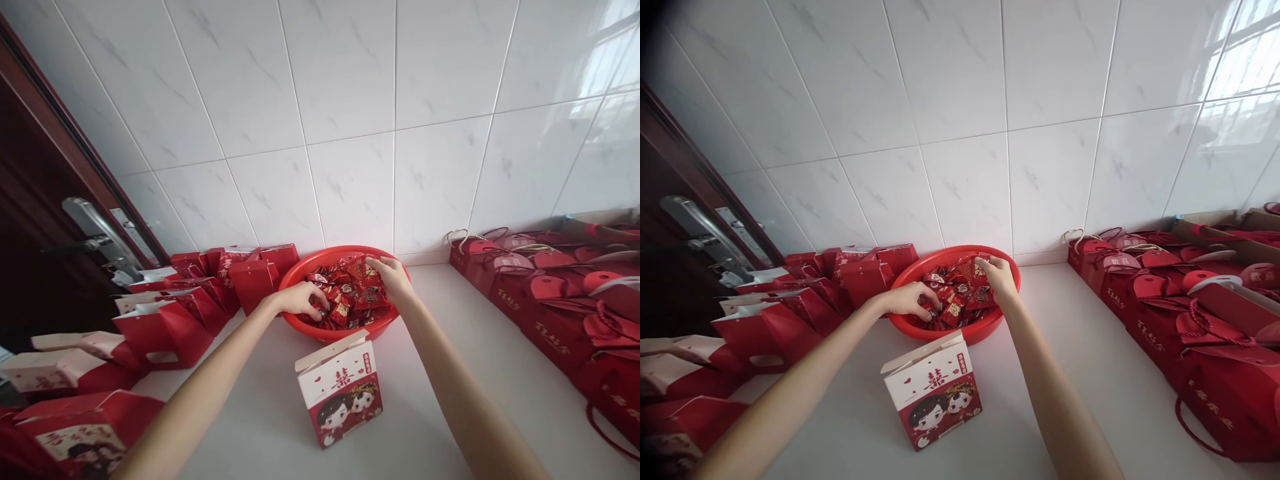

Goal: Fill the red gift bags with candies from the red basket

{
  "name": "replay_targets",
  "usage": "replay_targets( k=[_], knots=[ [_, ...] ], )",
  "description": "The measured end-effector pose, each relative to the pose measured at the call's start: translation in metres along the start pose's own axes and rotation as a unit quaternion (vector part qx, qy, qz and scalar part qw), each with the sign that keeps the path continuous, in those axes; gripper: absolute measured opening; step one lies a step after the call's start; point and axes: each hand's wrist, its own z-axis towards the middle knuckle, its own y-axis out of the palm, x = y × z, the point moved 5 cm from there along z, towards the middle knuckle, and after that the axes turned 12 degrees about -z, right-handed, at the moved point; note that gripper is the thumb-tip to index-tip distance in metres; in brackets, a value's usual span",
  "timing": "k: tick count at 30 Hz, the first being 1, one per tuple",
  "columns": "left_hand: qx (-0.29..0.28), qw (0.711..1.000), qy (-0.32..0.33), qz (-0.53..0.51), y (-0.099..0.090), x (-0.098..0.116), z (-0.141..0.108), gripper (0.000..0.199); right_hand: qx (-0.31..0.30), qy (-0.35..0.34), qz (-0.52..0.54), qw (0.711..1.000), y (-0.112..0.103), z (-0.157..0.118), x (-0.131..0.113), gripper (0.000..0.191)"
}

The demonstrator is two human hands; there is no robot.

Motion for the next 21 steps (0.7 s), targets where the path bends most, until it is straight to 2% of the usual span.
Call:
replay_targets(
  k=[6, 9, 13, 17, 21],
  knots=[
    [0.146, 0.974, 0.078, -0.154, -0.016, 0.004, -0.007, 0.026, -0.009, 0.01, 0.011, 1.0, 0.002, -0.001, 0.0, 0.027],
    [0.195, 0.963, 0.088, -0.165, -0.018, 0.006, -0.011, 0.02, -0.009, 0.01, 0.008, 1.0, 0.002, -0.001, 0.0, 0.028],
    [0.257, 0.957, 0.051, -0.125, -0.016, 0.001, -0.013, 0.01, -0.009, 0.008, -0.004, 1.0, 0.001, -0.001, 0.0, 0.029],
    [0.246, 0.967, 0.022, -0.066, -0.012, 0.001, -0.012, 0.008, -0.007, 0.01, -0.015, 1.0, 0.0, -0.001, 0.0, 0.03],
    [0.207, 0.97, 0.026, -0.123, -0.009, 0.004, -0.013, 0.004, -0.012, 0.01, -0.021, 1.0, 0.001, -0.001, 0.0, 0.029]
  ],
)
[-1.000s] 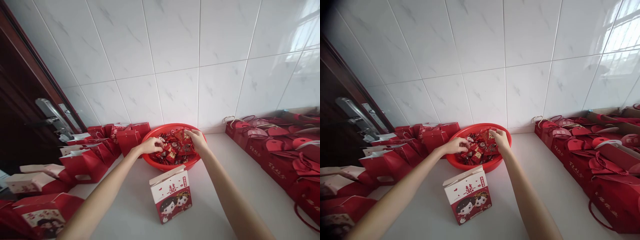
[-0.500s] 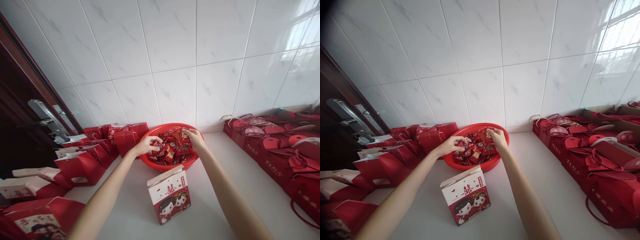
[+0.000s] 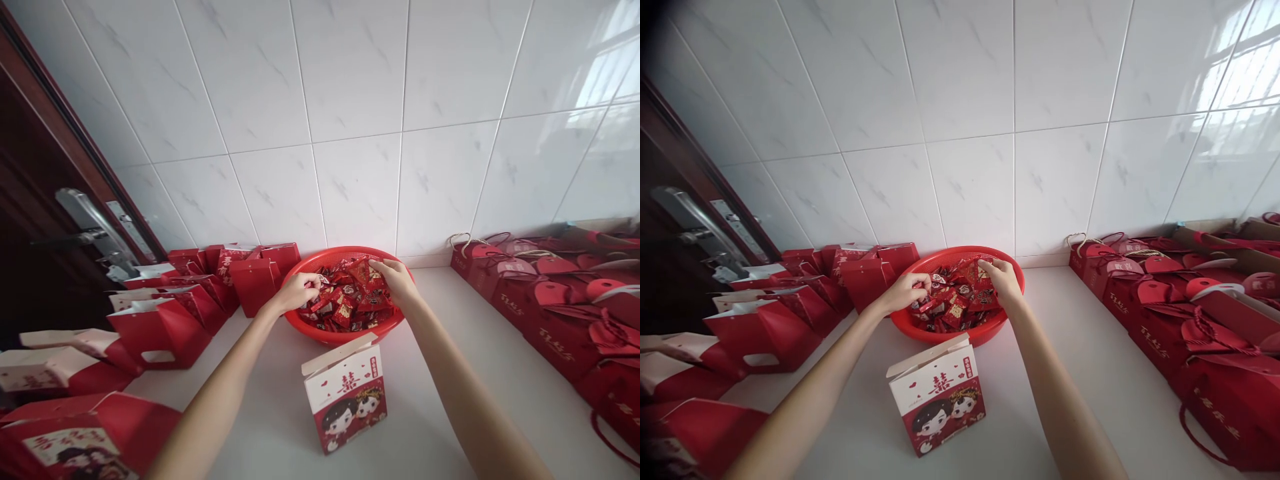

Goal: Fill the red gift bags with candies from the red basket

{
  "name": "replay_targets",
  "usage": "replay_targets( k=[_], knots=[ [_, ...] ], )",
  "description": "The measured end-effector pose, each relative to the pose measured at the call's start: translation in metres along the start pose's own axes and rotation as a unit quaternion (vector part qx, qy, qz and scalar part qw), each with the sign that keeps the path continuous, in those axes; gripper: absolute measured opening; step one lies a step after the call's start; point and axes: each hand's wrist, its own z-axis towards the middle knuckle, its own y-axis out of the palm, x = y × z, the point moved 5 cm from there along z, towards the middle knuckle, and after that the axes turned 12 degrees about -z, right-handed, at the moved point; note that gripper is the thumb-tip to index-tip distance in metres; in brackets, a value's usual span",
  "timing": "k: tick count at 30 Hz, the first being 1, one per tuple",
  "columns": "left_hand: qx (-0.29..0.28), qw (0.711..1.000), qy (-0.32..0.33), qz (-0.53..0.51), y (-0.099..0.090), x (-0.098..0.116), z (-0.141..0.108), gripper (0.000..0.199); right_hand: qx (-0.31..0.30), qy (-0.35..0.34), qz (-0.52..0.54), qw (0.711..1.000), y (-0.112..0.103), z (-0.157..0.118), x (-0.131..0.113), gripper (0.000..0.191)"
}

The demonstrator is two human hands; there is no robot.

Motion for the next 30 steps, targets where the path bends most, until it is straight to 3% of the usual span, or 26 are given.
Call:
replay_targets(
  k=[3, 8, 15, 18, 25, 30],
  knots=[
    [0.002, 0.999, 0.016, -0.038, -0.003, 0.002, 0.0, 0.003, 0.0, 0.003, -0.003, 1.0, 0.0, 0.0, 0.0, 0.03],
    [0.03, 0.995, 0.089, -0.04, -0.01, 0.003, -0.001, 0.017, 0.001, -0.014, -0.016, 1.0, -0.002, 0.002, 0.003, 0.035],
    [0.106, 0.964, 0.107, -0.22, -0.013, 0.011, -0.021, 0.04, 0.0, -0.058, 0.022, 0.998, 0.001, -0.007, -0.009, 0.039],
    [0.125, 0.952, 0.126, -0.249, -0.008, 0.027, -0.038, 0.038, -0.027, -0.069, 0.032, 0.997, 0.006, -0.023, -0.024, 0.04],
    [0.128, 0.943, 0.193, -0.238, 0.02, 0.078, -0.08, 0.028, -0.045, -0.129, -0.117, 0.984, 0.02, -0.084, -0.058, 0.05],
    [0.139, 0.933, 0.214, -0.252, 0.031, 0.093, -0.095, 0.036, -0.054, -0.15, -0.095, 0.983, 0.028, -0.113, -0.073, 0.047]
  ],
)
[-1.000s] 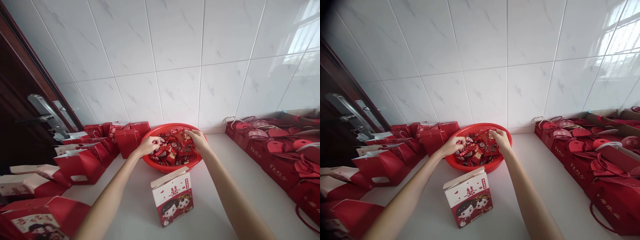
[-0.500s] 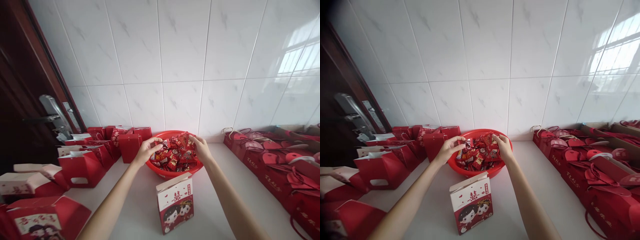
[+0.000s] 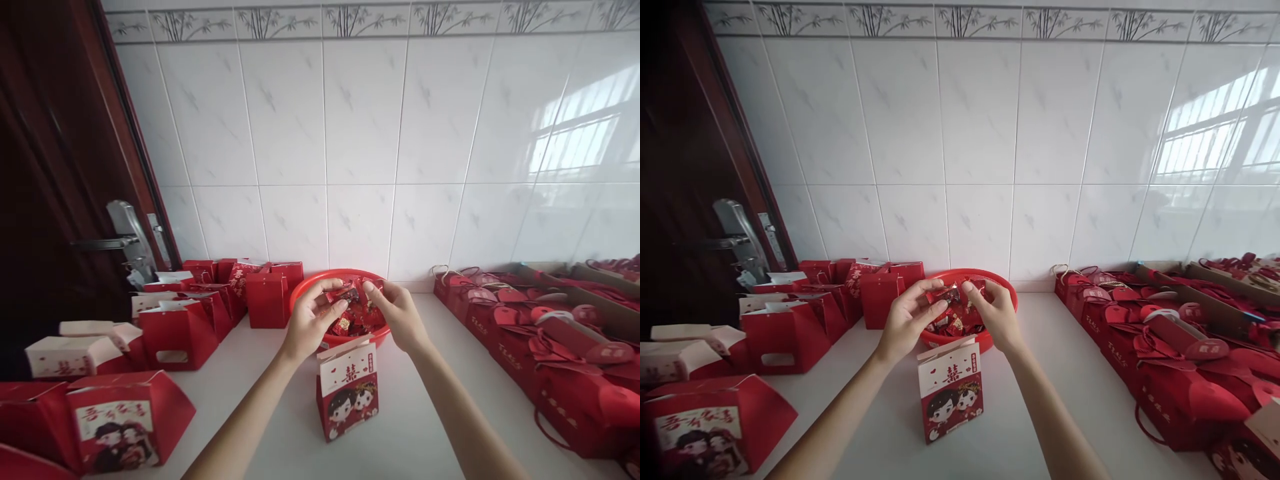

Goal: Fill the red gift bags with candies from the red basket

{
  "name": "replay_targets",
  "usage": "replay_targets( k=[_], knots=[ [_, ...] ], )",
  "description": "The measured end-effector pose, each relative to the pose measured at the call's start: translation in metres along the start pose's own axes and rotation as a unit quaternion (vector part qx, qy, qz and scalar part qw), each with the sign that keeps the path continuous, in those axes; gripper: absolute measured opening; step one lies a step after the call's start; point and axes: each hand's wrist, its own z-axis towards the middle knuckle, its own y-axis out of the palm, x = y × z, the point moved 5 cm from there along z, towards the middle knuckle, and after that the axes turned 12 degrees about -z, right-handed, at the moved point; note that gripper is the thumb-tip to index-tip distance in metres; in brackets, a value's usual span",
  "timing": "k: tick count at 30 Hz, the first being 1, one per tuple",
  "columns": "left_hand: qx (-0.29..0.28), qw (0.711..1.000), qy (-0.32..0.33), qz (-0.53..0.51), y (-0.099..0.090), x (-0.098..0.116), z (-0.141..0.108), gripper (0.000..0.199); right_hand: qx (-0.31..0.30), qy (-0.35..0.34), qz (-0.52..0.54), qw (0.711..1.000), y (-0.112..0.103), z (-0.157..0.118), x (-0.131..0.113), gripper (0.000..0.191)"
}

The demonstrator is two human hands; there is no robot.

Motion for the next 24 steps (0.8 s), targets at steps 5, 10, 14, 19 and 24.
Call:
replay_targets(
  k=[5, 10, 14, 19, 24],
  knots=[
    [-0.012, 0.999, -0.01, -0.028, -0.003, 0.009, -0.004, 0.049, -0.05, -0.024, 0.043, 0.998, 0.005, -0.007, -0.011, 0.035],
    [-0.046, 0.997, 0.008, -0.053, -0.004, 0.018, -0.009, 0.047, -0.069, -0.029, 0.076, 0.994, 0.005, -0.008, -0.012, 0.03],
    [-0.056, 0.998, 0.007, -0.034, -0.005, 0.02, -0.012, 0.045, -0.063, -0.039, 0.062, 0.995, 0.0, -0.008, -0.014, 0.029],
    [-0.075, 0.995, 0.018, 0.064, -0.016, 0.032, -0.008, 0.029, 0.024, -0.047, 0.0, 0.999, -0.025, -0.008, -0.022, 0.035],
    [-0.225, 0.948, -0.03, 0.224, -0.02, 0.041, -0.014, 0.022, 0.093, -0.051, -0.052, 0.993, -0.05, -0.006, -0.026, 0.036]
  ],
)
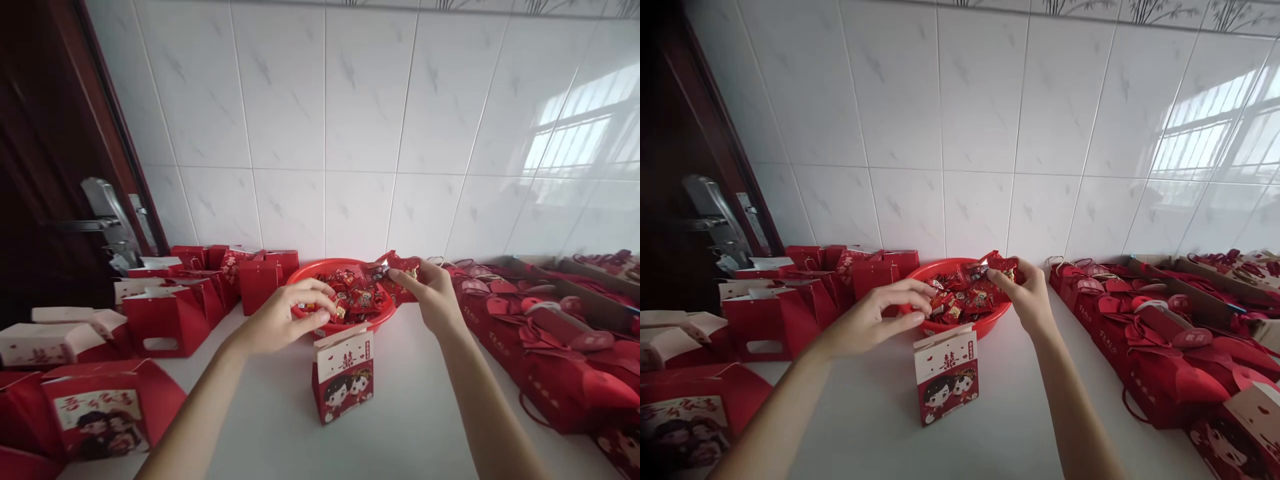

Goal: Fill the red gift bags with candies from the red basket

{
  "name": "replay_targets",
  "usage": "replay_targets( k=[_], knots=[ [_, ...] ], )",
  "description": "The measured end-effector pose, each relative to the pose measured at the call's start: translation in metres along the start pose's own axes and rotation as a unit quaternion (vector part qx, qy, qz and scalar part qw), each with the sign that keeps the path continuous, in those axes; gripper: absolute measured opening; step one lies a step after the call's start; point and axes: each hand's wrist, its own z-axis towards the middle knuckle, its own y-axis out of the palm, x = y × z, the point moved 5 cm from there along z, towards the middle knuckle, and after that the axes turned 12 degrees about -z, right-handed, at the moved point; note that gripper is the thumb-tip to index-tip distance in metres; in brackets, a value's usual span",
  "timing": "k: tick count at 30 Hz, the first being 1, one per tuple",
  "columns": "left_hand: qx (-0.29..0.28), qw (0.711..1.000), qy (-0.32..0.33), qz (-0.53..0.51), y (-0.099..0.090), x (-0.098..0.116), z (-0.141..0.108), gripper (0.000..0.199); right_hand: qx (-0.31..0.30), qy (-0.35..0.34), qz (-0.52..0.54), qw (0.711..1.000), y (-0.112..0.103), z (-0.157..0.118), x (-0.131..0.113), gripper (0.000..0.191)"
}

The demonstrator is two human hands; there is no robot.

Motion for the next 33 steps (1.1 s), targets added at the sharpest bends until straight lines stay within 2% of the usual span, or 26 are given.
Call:
replay_targets(
  k=[3, 5, 11, 15, 19, 21, 23, 26, 28, 33],
  knots=[
    [-0.129, 0.986, -0.071, 0.077, 0.012, -0.005, -0.008, 0.025, 0.018, -0.015, -0.073, 0.997, -0.004, 0.003, 0.003, 0.031],
    [-0.159, 0.978, -0.093, 0.099, 0.019, -0.009, -0.01, 0.028, 0.025, -0.029, -0.123, 0.992, -0.005, 0.004, 0.005, 0.028],
    [-0.16, 0.982, -0.079, 0.065, 0.032, -0.014, 0.0, 0.028, 0.008, -0.062, -0.207, 0.976, -0.004, 0.005, 0.005, 0.023],
    [-0.131, 0.989, -0.055, 0.04, 0.039, -0.016, 0.007, 0.033, -0.044, -0.066, -0.199, 0.977, -0.005, 0.003, 0.004, 0.026],
    [-0.093, 0.993, -0.076, 0.005, 0.044, -0.024, 0.01, 0.027, -0.126, -0.085, -0.175, 0.973, -0.002, -0.002, -0.002, 0.025],
    [-0.093, 0.991, -0.095, -0.015, 0.045, -0.029, 0.011, 0.02, -0.176, -0.112, -0.198, 0.958, 0.002, -0.008, -0.009, 0.02],
    [-0.11, 0.987, -0.115, -0.034, 0.045, -0.031, 0.009, 0.023, -0.214, -0.148, -0.237, 0.936, 0.007, -0.013, -0.017, 0.015],
    [-0.128, 0.979, -0.158, -0.034, 0.043, -0.034, 0.007, 0.048, -0.24, -0.192, -0.286, 0.907, 0.014, -0.021, -0.027, 0.01],
    [-0.133, 0.975, -0.174, -0.027, 0.04, -0.035, 0.006, 0.058, -0.245, -0.213, -0.312, 0.893, 0.019, -0.026, -0.03, 0.01],
    [-0.154, 0.976, -0.146, -0.05, 0.043, -0.028, 0.009, 0.053, -0.273, -0.229, -0.371, 0.857, 0.036, -0.034, -0.026, 0.014]
  ],
)
